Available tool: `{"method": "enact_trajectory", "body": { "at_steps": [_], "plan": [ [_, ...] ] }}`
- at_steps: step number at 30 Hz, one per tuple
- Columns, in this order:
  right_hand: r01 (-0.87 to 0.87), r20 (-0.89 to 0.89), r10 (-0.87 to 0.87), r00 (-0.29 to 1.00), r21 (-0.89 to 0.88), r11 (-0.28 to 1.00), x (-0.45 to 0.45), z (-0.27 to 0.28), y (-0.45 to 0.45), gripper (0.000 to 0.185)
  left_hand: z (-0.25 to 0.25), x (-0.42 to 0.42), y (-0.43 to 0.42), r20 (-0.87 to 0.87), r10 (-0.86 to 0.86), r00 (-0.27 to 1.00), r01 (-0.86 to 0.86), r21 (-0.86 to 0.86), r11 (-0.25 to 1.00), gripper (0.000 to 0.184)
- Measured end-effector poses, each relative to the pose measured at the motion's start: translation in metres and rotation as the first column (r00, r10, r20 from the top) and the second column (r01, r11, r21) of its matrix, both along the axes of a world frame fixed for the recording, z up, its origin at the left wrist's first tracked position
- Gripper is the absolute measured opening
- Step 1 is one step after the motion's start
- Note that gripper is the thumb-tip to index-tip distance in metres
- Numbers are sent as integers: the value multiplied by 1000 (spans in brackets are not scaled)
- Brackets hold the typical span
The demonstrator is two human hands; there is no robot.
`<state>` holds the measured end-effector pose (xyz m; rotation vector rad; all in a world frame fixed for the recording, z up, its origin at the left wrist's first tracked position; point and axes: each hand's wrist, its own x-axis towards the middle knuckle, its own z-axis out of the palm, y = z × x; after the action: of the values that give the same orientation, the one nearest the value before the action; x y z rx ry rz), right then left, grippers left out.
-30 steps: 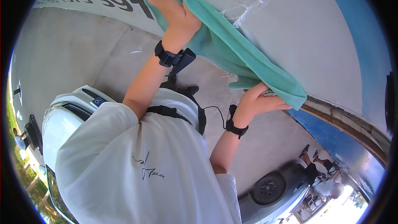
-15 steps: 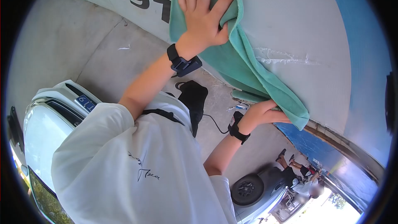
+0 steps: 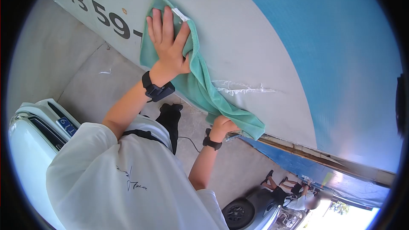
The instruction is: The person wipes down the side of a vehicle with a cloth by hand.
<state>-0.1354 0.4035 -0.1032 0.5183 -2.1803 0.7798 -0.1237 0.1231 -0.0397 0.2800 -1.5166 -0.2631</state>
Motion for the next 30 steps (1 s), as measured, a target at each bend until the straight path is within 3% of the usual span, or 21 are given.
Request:
{"method": "enact_trajectory", "body": {
  "at_steps": [1, 3, 5, 7, 10, 14, 15, 17, 20, 22, 28, 30],
  "plan": [
    [6, 41, -5, 999, -17, 1000, 2, 3, 1, 52, -1, 0, 0, -1, -12, 1000, 12, -1, 1000, 59],
    [50, -54, -52, 997, -26, 998, -7, 18, 6, 54, 0, 0, -2, -5, -22, 1000, 22, -9, 1000, 59],
    [219, -306, -157, 939, 179, 959, -21, 39, 16, 60, -2, 3, -1, 5, -27, 1000, 27, -5, 1000, 59],
    [498, -628, -205, 751, 334, 800, -33, 69, 20, 64, -2, 2, -3, 10, -19, 1000, 19, -11, 1000, 59],
    [714, -766, -216, 606, 404, 572, -39, 67, 26, 71, -2, 3, -3, -6, -16, 1000, 16, -13, 1000, 58],
    [617, -673, -229, 703, 418, 667, -24, 49, 16, 64, -4, 5, 1, 5, -41, 999, 41, 7, 999, 54],
    [438, -520, -219, 826, 345, 830, -25, 15, 24, 62, -7, 4, 1, 6, -39, 999, 39, 8, 999, 53],
    [206, -282, -150, 948, 183, 961, -18, -9, 21, 59, -8, 3, 1, -1, -44, 999, 44, 28, 999, 50],
    [147, -119, -138, 983, 72, 987, -10, -5, 12, 57, -10, 3, 0, 4, -43, 999, 43, 33, 999, 50],
    [158, -97, -156, 983, 18, 987, -9, 14, 7, 57, -9, 2, 1, -10, -44, 999, 45, 53, 998, 49],
    [295, -473, -183, 862, 173, 940, -26, 66, 7, 55, -9, 4, 2, 9, -33, 999, 33, 62, 998, 48],
    [293, -403, -207, 891, 164, 942, -30, 50, 23, 54, -10, 3, 2, 18, -33, 999, 32, 64, 997, 48]
  ]
}}
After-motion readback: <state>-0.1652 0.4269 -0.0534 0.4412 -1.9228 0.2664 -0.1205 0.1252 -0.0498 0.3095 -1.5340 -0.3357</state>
